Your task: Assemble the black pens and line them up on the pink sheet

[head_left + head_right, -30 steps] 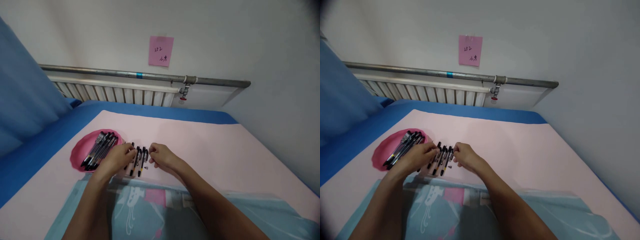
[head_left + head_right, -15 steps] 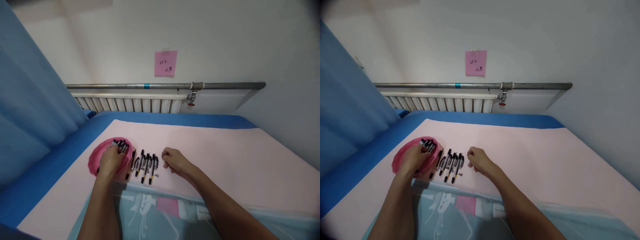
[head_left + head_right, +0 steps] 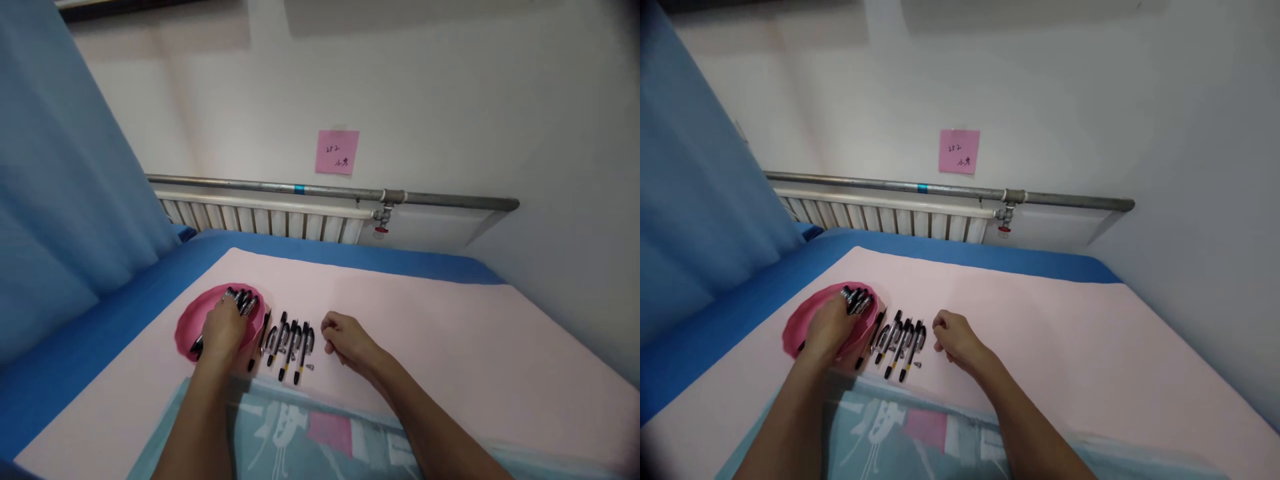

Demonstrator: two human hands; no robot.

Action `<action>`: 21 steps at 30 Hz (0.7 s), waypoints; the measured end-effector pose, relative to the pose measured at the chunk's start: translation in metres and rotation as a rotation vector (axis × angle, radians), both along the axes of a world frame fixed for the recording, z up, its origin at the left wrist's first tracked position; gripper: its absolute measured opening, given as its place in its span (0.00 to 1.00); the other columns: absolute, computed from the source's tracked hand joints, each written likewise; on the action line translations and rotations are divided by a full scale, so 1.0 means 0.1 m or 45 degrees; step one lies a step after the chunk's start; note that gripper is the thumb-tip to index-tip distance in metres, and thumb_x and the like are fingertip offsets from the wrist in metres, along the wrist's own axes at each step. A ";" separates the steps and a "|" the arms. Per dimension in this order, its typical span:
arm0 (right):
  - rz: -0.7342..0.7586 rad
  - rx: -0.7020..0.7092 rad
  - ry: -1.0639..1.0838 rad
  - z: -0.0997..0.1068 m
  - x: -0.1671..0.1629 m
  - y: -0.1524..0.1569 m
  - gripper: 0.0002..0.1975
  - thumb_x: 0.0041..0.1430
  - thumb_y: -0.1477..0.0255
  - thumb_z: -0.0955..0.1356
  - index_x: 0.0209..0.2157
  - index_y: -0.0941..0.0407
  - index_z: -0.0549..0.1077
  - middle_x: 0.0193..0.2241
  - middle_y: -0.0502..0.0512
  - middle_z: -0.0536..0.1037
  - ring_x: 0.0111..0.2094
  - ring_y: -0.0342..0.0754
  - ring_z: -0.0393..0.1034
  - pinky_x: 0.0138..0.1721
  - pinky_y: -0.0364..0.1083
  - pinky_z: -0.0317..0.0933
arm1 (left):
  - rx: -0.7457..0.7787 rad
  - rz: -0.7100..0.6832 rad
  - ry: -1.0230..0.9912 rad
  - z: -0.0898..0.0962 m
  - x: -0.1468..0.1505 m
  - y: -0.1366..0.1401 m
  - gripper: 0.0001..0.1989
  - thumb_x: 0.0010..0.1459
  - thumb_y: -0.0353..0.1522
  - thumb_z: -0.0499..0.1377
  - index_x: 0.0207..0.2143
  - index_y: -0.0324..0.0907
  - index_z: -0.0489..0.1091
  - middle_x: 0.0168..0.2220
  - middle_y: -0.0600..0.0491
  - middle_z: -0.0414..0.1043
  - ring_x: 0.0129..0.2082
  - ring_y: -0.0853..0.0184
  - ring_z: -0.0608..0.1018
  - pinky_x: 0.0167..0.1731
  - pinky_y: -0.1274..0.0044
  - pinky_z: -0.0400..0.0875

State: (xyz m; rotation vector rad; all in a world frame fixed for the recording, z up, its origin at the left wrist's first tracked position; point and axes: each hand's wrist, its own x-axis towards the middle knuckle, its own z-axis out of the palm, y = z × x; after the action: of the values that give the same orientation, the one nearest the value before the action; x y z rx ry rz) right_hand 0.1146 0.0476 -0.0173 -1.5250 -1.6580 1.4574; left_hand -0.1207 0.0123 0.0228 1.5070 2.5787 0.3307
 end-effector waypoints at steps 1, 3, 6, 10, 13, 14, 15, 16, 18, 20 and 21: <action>0.002 0.011 0.003 -0.02 0.00 0.00 0.07 0.45 0.79 0.59 0.27 0.56 0.65 0.11 0.44 0.67 0.06 0.35 0.48 0.09 0.36 0.41 | 0.007 0.007 -0.008 0.01 0.01 -0.01 0.15 0.52 0.33 0.51 0.42 0.36 0.64 0.39 0.39 0.72 0.38 0.53 0.75 0.28 0.73 0.63; -0.001 0.029 0.001 -0.05 -0.01 0.00 0.07 0.45 0.79 0.59 0.27 0.56 0.66 0.11 0.44 0.67 0.06 0.35 0.47 0.10 0.36 0.40 | 0.042 0.020 -0.018 0.01 0.04 -0.02 0.16 0.53 0.33 0.50 0.42 0.34 0.64 0.40 0.38 0.72 0.38 0.52 0.74 0.29 0.72 0.63; -0.030 0.094 -0.009 -0.10 -0.02 -0.03 0.07 0.44 0.78 0.59 0.26 0.56 0.65 0.11 0.43 0.67 0.07 0.35 0.46 0.11 0.37 0.41 | 0.093 0.006 -0.064 -0.01 0.05 -0.02 0.15 0.54 0.31 0.48 0.42 0.34 0.64 0.40 0.37 0.72 0.37 0.53 0.75 0.29 0.73 0.63; -0.016 0.403 -0.061 -0.12 0.02 -0.14 0.05 0.44 0.77 0.60 0.23 0.56 0.66 0.15 0.45 0.66 0.16 0.40 0.58 0.19 0.39 0.51 | 0.114 0.006 -0.109 0.02 0.01 -0.05 0.14 0.55 0.30 0.47 0.41 0.34 0.66 0.36 0.37 0.73 0.36 0.53 0.75 0.30 0.72 0.63; 0.060 0.594 -0.098 -0.12 0.05 -0.22 0.05 0.44 0.76 0.60 0.21 0.56 0.66 0.19 0.48 0.68 0.24 0.43 0.62 0.26 0.41 0.55 | 0.248 -0.017 -0.118 0.07 0.02 -0.06 0.15 0.56 0.32 0.46 0.39 0.35 0.67 0.37 0.36 0.73 0.38 0.53 0.74 0.32 0.71 0.63; 0.065 0.624 -0.096 -0.12 0.05 -0.24 0.05 0.44 0.76 0.61 0.21 0.56 0.67 0.20 0.48 0.68 0.25 0.44 0.62 0.27 0.41 0.55 | 0.335 -0.052 -0.155 0.08 0.07 -0.06 0.15 0.57 0.33 0.45 0.39 0.35 0.67 0.37 0.38 0.73 0.38 0.55 0.74 0.33 0.71 0.63; 0.052 0.640 -0.081 -0.13 0.05 -0.26 0.05 0.44 0.76 0.61 0.21 0.56 0.67 0.20 0.49 0.69 0.26 0.44 0.62 0.27 0.42 0.55 | 0.424 -0.106 -0.230 0.09 0.13 -0.06 0.15 0.56 0.34 0.46 0.38 0.36 0.67 0.37 0.40 0.73 0.38 0.57 0.74 0.34 0.72 0.63; 0.024 0.629 -0.052 -0.13 0.05 -0.27 0.05 0.44 0.75 0.61 0.21 0.56 0.67 0.20 0.48 0.68 0.25 0.43 0.62 0.27 0.41 0.55 | 0.497 -0.179 -0.354 0.09 0.22 -0.06 0.14 0.56 0.34 0.47 0.37 0.37 0.67 0.35 0.43 0.73 0.36 0.59 0.74 0.33 0.74 0.63; -0.049 0.506 0.047 -0.14 0.05 -0.27 0.04 0.46 0.74 0.61 0.23 0.56 0.67 0.19 0.47 0.67 0.21 0.42 0.60 0.23 0.41 0.54 | 0.542 -0.362 -0.746 0.06 0.48 -0.06 0.11 0.53 0.35 0.50 0.33 0.39 0.67 0.29 0.50 0.72 0.30 0.66 0.73 0.29 0.78 0.63; -0.157 0.328 0.200 -0.13 0.08 -0.26 0.05 0.48 0.70 0.61 0.26 0.56 0.66 0.18 0.46 0.66 0.16 0.40 0.56 0.18 0.40 0.51 | 0.435 -0.485 -1.254 0.00 0.79 -0.09 0.10 0.52 0.38 0.51 0.30 0.41 0.65 0.22 0.57 0.66 0.19 0.73 0.67 0.19 0.81 0.58; -0.218 0.263 0.293 -0.12 0.10 -0.25 0.07 0.49 0.68 0.61 0.27 0.56 0.66 0.19 0.46 0.67 0.15 0.40 0.56 0.16 0.40 0.50 | 0.328 -0.518 -1.486 -0.03 0.94 -0.11 0.11 0.52 0.40 0.51 0.30 0.41 0.64 0.19 0.60 0.62 0.15 0.75 0.63 0.15 0.82 0.53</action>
State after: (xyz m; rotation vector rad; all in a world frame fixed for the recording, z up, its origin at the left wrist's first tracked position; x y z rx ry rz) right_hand 0.1248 0.0222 -0.0291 -1.2993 -1.4548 1.2756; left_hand -0.0271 0.0009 0.0196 1.2553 1.3295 1.1004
